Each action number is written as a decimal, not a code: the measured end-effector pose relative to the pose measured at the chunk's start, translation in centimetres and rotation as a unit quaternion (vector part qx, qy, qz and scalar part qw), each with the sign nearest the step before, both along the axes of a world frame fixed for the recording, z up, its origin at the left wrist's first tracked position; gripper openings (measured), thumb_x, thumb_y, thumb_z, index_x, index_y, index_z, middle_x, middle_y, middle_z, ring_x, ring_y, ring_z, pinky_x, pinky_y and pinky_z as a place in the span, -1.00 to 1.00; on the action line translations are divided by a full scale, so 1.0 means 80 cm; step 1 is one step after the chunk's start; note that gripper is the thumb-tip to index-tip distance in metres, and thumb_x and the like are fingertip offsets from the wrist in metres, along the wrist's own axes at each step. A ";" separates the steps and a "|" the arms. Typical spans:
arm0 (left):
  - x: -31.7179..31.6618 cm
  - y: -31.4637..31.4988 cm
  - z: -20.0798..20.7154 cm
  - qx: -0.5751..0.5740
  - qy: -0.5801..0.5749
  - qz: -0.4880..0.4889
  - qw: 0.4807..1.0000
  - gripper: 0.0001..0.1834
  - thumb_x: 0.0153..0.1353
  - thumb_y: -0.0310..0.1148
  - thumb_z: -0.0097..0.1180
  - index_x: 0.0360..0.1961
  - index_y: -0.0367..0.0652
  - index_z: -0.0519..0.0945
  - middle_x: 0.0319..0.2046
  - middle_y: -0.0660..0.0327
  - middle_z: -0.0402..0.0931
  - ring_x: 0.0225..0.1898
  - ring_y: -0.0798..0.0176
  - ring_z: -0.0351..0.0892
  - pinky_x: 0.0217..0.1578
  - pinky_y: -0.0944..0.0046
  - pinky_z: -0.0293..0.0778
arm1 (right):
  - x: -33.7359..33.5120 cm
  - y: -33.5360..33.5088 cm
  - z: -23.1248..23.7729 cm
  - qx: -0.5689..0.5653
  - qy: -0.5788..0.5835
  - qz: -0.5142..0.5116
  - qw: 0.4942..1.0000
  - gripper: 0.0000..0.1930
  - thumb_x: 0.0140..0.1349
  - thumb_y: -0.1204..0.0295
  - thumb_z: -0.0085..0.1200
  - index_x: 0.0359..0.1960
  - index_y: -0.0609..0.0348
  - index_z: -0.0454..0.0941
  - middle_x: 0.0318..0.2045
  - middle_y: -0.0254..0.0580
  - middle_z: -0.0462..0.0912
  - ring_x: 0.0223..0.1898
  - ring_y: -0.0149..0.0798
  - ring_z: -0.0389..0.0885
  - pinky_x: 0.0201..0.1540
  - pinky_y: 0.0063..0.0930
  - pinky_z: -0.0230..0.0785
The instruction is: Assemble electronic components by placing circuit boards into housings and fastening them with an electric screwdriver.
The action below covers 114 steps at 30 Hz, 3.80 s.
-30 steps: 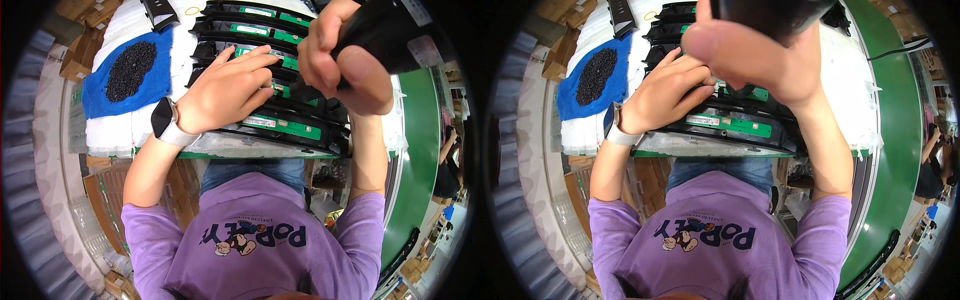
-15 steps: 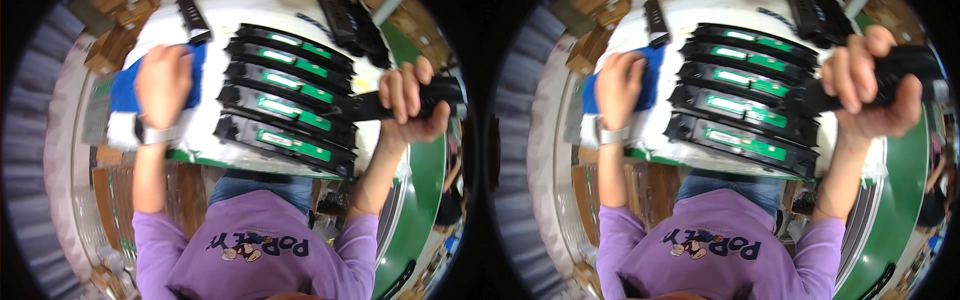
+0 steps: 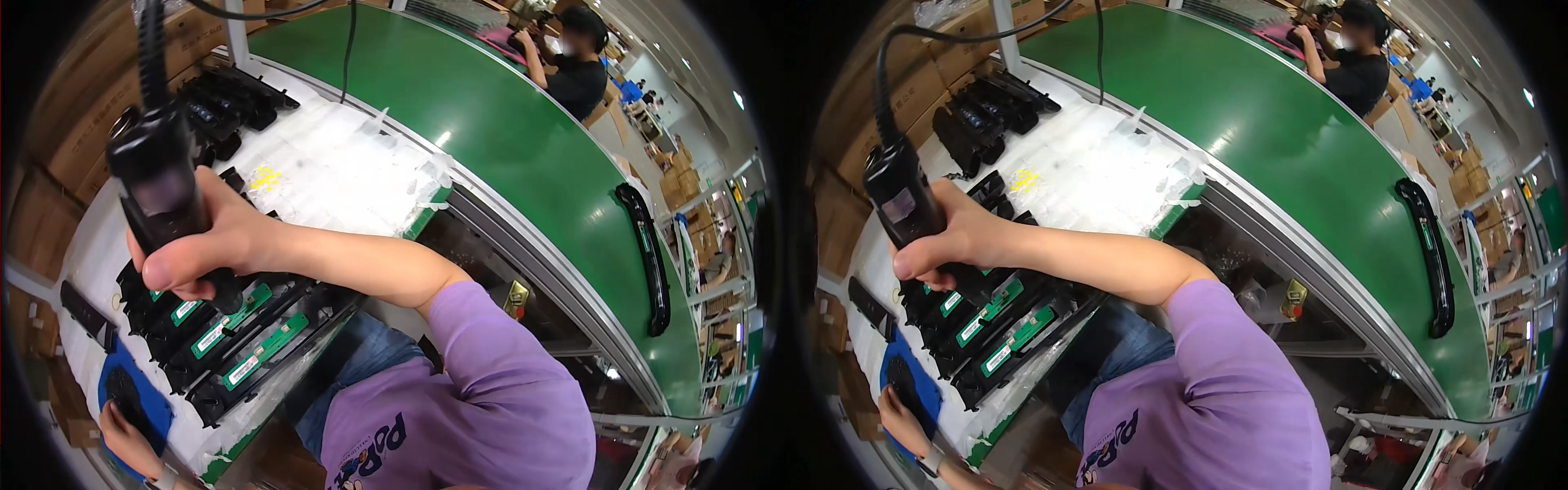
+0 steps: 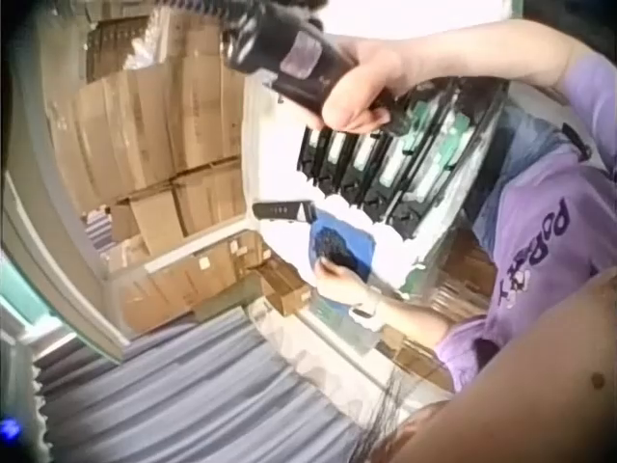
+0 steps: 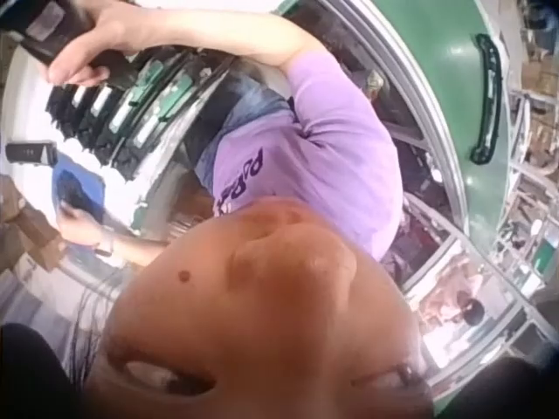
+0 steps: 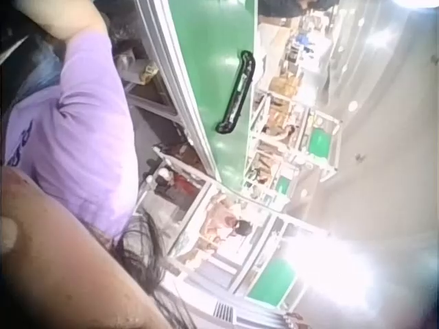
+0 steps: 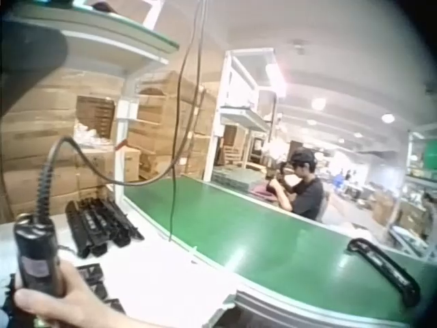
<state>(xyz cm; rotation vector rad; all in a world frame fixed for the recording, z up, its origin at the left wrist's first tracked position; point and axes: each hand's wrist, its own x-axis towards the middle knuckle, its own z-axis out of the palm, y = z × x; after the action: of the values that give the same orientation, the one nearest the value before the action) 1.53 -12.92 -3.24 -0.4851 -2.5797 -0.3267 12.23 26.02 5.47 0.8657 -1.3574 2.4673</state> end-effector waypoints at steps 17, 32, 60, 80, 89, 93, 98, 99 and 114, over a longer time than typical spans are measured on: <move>0.025 0.122 0.010 0.402 -0.361 -0.227 0.811 -0.82 0.29 -0.40 0.07 -0.29 -0.34 0.57 -0.43 0.28 0.50 -0.47 0.48 0.40 -0.47 0.53 0.30 | -0.012 -0.008 0.026 -0.109 0.036 -0.029 0.993 -0.78 0.04 0.41 0.17 -0.55 0.31 0.45 -0.77 -0.15 0.43 -0.82 -0.35 0.34 -0.73 -0.48 0.26; 0.072 0.212 0.064 0.366 -0.453 -0.383 0.717 -0.90 0.12 -0.55 0.18 -0.35 -0.38 0.63 -0.43 0.17 0.60 -0.46 0.41 0.51 -0.38 0.43 0.43 | -0.002 -0.018 0.022 -0.133 0.101 0.049 0.985 -0.45 0.32 -0.07 -0.21 -0.02 0.20 0.41 -0.58 -0.32 0.46 -0.64 -0.33 0.42 -0.40 -0.29 0.39; 0.068 0.183 0.029 0.427 -0.321 -0.375 0.758 -0.87 0.19 -0.48 0.15 -0.30 -0.33 0.66 -0.44 0.23 0.61 -0.41 0.46 0.54 -0.33 0.50 0.45 | -0.039 -0.025 0.023 -0.064 -0.080 0.104 0.989 -0.64 0.20 0.20 -0.03 -0.18 0.26 0.29 -0.57 -0.44 0.29 -0.60 -0.49 0.25 -0.32 -0.53 0.11; 0.061 0.174 0.019 0.488 -0.363 -0.319 0.726 -0.76 0.29 -0.33 0.07 -0.29 -0.33 0.64 -0.46 0.30 0.56 -0.41 0.51 0.48 -0.32 0.51 0.40 | -0.041 -0.048 -0.013 0.164 0.050 0.081 0.982 -0.50 0.24 0.03 -0.13 -0.01 0.23 0.31 -0.59 -0.48 0.31 -0.69 -0.54 0.20 -0.47 -0.56 0.14; 0.060 0.177 0.014 0.486 -0.370 -0.334 0.718 -0.67 0.35 -0.23 -0.02 -0.29 -0.31 0.63 -0.52 0.37 0.50 -0.43 0.55 0.43 -0.35 0.53 0.35 | -0.031 -0.060 -0.010 0.176 0.004 0.043 0.984 -0.57 0.16 0.06 0.01 -0.18 0.17 0.30 -0.64 -0.48 0.31 -0.72 -0.55 0.20 -0.52 -0.59 0.14; 0.058 0.177 0.013 0.508 -0.386 -0.324 0.699 -0.63 0.39 -0.20 -0.10 -0.30 -0.29 0.60 -0.53 0.35 0.50 -0.45 0.53 0.41 -0.34 0.52 0.34 | -0.023 -0.078 -0.007 0.218 0.004 0.011 0.976 -0.57 0.06 0.07 0.13 -0.30 0.12 0.26 -0.69 -0.46 0.31 -0.77 -0.53 0.21 -0.63 -0.59 0.11; 0.056 0.172 0.007 0.569 -0.396 -0.295 0.657 -0.62 0.41 -0.18 -0.15 -0.30 -0.28 0.56 -0.52 0.33 0.50 -0.45 0.50 0.40 -0.34 0.50 0.34 | -0.030 -0.076 -0.011 0.216 0.006 0.038 0.976 -0.57 0.07 0.06 0.12 -0.32 0.12 0.26 -0.69 -0.45 0.31 -0.77 -0.53 0.21 -0.65 -0.61 0.09; 0.055 0.174 0.008 0.560 -0.404 -0.302 0.657 -0.64 0.40 -0.19 -0.13 -0.31 -0.28 0.57 -0.52 0.33 0.50 -0.44 0.51 0.41 -0.33 0.51 0.34 | -0.030 -0.075 -0.010 0.214 0.005 0.031 0.976 -0.57 0.07 0.06 0.11 -0.32 0.13 0.26 -0.69 -0.45 0.31 -0.77 -0.53 0.20 -0.65 -0.61 0.08; 0.074 0.179 0.024 0.474 -0.317 -0.314 0.759 -0.82 0.26 -0.41 0.09 -0.26 -0.30 0.66 -0.47 0.27 0.58 -0.44 0.51 0.48 -0.39 0.53 0.39 | -0.028 0.000 0.016 -0.132 -0.008 0.092 0.987 -0.61 -0.15 0.27 0.28 -0.37 0.17 0.36 -0.64 -0.50 0.37 -0.66 -0.54 0.32 -0.32 -0.58 0.14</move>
<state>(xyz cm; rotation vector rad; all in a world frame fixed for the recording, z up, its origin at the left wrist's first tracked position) 7.42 1.38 -1.35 -0.9116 -2.2397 -2.2078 10.00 26.02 6.71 0.9448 -0.9604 2.7166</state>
